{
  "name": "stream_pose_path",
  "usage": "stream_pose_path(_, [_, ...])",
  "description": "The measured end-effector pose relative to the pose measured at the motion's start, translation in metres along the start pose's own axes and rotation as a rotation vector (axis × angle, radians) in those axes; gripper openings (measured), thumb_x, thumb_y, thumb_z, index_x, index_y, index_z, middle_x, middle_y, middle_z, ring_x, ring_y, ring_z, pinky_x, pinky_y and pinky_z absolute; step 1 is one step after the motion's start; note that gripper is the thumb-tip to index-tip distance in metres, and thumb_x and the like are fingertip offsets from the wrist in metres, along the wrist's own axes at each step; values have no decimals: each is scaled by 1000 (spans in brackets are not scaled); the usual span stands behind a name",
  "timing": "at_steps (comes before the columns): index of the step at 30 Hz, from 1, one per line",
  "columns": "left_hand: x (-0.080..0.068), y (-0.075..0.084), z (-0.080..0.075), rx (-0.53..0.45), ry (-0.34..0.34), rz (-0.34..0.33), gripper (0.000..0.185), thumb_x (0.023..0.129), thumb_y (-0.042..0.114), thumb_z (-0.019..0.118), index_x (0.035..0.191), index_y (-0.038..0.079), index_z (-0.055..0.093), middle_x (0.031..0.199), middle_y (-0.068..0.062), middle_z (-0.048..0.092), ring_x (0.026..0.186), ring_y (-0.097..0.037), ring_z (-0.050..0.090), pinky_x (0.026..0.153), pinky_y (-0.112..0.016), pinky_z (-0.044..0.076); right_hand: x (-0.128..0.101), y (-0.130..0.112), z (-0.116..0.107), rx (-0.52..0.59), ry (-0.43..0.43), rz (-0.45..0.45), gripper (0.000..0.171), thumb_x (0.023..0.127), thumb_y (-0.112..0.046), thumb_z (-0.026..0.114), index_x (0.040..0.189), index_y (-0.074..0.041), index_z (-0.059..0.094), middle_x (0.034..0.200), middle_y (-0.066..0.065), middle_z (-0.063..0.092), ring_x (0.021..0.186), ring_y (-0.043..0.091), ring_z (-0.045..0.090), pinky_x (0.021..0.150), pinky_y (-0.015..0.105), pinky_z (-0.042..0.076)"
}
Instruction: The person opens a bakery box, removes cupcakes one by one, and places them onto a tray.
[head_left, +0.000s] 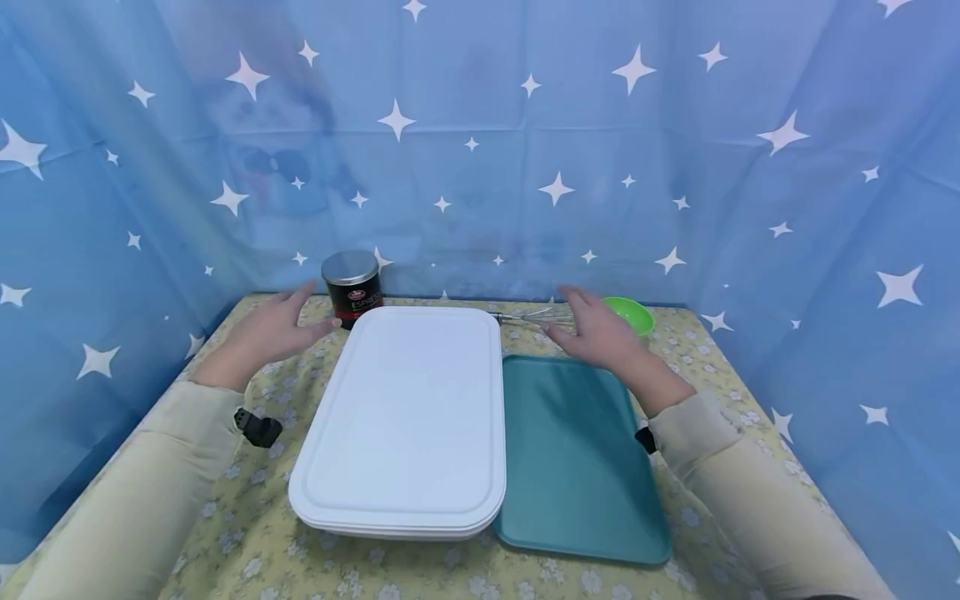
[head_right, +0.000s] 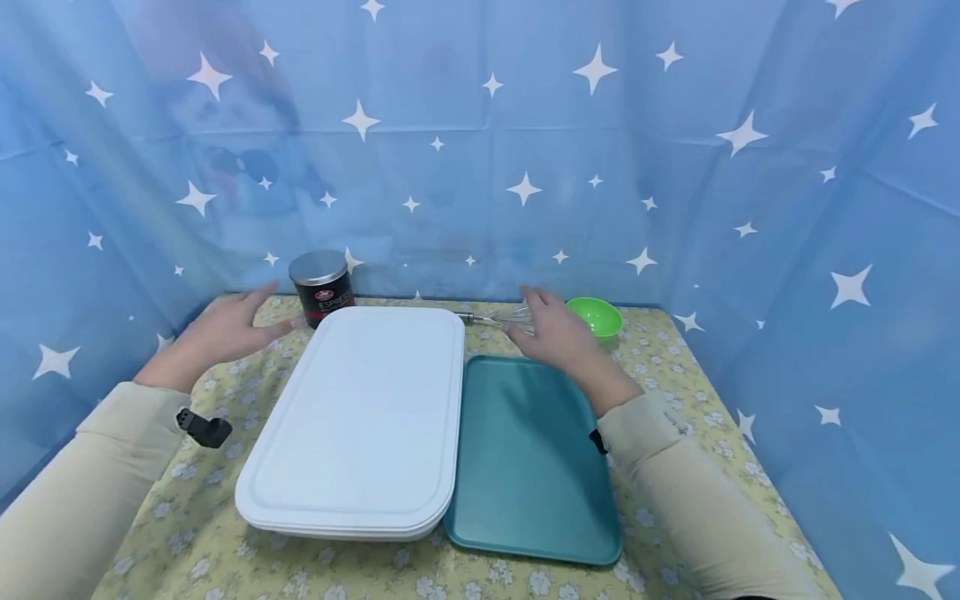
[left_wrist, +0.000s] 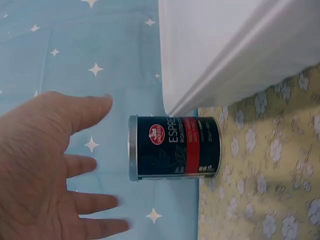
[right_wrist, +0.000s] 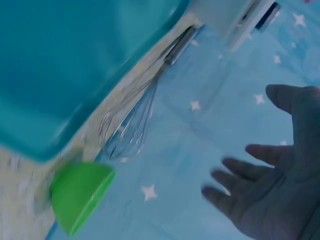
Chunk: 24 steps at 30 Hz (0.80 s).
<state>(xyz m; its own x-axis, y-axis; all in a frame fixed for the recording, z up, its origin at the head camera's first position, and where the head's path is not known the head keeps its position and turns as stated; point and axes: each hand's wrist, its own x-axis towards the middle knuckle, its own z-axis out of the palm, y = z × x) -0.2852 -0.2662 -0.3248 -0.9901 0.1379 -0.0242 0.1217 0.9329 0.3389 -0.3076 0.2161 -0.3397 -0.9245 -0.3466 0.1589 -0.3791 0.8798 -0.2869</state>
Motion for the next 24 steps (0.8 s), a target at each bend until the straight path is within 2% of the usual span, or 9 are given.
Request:
stream_pose_path(2, [-2, 1, 2, -32, -21, 7, 98, 96, 71, 41, 158, -1, 23, 150, -35, 38, 129, -54, 43, 97, -68, 40, 0, -4, 5, 135, -38, 8, 71, 101, -43, 57, 154, -1, 36, 146, 23, 49, 130, 41, 50, 98, 57, 47])
stream_pose_path(5, [-5, 1, 7, -159, -87, 12, 81, 99, 59, 50, 148, -5, 43, 130, -28, 60, 110, -41, 63, 89, -53, 53, -4, -12, 12, 319, -110, 25, 59, 100, -38, 61, 146, -2, 50, 129, 19, 64, 116, 34, 62, 90, 48, 54])
stream_pose_path(8, [-7, -2, 14, -309, -156, 5, 67, 100, 46, 58, 142, -5, 51, 121, -23, 65, 99, -31, 68, 80, -43, 59, -9, -21, 22, 475, -196, 51, 55, 98, -41, 64, 139, -5, 57, 122, 15, 67, 111, 33, 64, 88, 45, 55])
stream_pose_path(12, [-11, -4, 22, -430, -261, -23, 70, 98, 42, 64, 146, -6, 45, 130, -25, 60, 98, -29, 68, 78, -42, 60, -15, -30, 34, 650, -290, 59, 54, 98, -40, 65, 136, -2, 60, 118, 15, 68, 110, 38, 65, 91, 49, 55])
stream_pose_path(15, [-14, -2, 25, -479, -341, -18, 76, 97, 42, 66, 148, -7, 41, 128, -24, 61, 94, -27, 70, 76, -43, 61, -16, -34, 42, 728, -328, 64, 50, 97, -36, 67, 133, 0, 62, 115, 16, 69, 108, 39, 65, 91, 50, 55])
stream_pose_path(18, [-16, -1, 29, -521, -380, -16, 71, 97, 38, 67, 146, -7, 44, 116, -19, 67, 89, -26, 71, 75, -44, 61, -16, -39, 47, 763, -354, 80, 49, 96, -35, 69, 130, -1, 64, 113, 14, 70, 107, 38, 66, 91, 50, 55])
stream_pose_path(24, [-18, 2, 34, -518, -350, -17, 55, 97, 30, 67, 136, -7, 56, 99, -11, 72, 82, -24, 71, 72, -42, 61, -13, -47, 54, 840, -384, 151, 51, 94, -34, 72, 129, 1, 64, 109, 12, 70, 106, 36, 67, 91, 49, 55])
